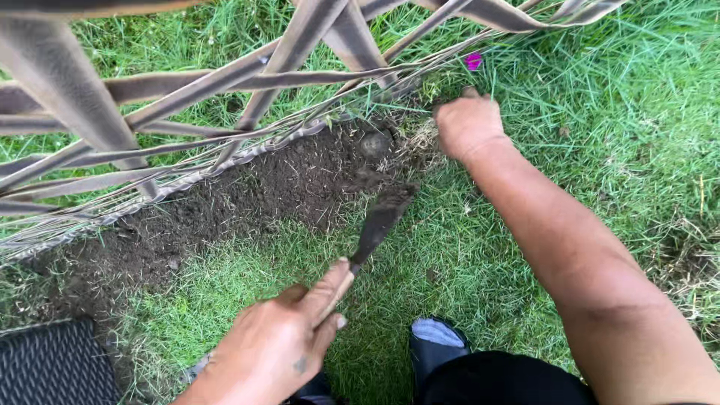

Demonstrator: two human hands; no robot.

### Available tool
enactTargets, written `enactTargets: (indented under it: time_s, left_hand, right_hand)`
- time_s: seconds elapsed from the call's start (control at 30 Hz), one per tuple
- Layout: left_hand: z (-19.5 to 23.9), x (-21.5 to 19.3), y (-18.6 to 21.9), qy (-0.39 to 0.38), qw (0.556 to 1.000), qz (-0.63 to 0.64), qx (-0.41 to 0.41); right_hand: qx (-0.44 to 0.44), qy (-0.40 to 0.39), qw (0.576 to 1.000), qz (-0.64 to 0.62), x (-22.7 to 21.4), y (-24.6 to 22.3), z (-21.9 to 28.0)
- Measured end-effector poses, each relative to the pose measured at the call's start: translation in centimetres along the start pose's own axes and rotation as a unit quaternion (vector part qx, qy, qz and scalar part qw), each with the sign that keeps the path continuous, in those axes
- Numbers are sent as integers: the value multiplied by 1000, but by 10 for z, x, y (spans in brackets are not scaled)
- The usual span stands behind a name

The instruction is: The person uses a small hand hoe to loosen soil and remove weeds along the base of a metal garden trellis. They repeatedly scrape the ground and pull out clumps of grass and weeds by hand, clearing a narrow strip of bare soil.

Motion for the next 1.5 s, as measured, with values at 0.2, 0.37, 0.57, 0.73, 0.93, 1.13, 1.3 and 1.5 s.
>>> enactTargets:
  time_s: [0.2, 0.37, 0.57, 0.73, 0.93, 1.13, 1.3, 1.5]
  left_hand:
    - [-128, 82, -47, 147, 985, -82, 32]
    - [-119, 235, -95, 142, 987, -13, -71]
    - [-102, 175, -75, 76, 996, 16, -38]
    - [-3, 29, -11, 52, 993, -91, 62]
    - [-78, 44, -27, 17, 997, -80, -10]
    - [-125, 221, -101, 194, 978, -36, -64]
    - [-118, 166, -104, 70, 996, -6, -57]
    - [-14, -10, 8, 4, 1000, -7, 30]
  right_hand:
    - [-22, 60, 998, 9, -12, -1, -18]
    - [18, 37, 999, 23, -6, 1, -12]
    - [7, 48, 999, -10, -20, -2, 8]
    - [-60, 142, 988, -12, -20, -31, 28]
    - [-117, -21, 993, 21, -2, -68, 23]
    - [-40, 52, 996, 65, 31, -44, -2]
    - [-25, 31, 999, 28, 13, -25, -31]
    - [-97, 97, 989, -49, 17, -9, -29]
Point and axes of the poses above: each hand's wrist, its own z-axis away from the middle knuckle, its own x-axis out of the palm, y = z × x, the point moved 4 cm from there along -z, towards the middle knuckle, and after that the axes turned 12 degrees about x, right-handed, at the moved point
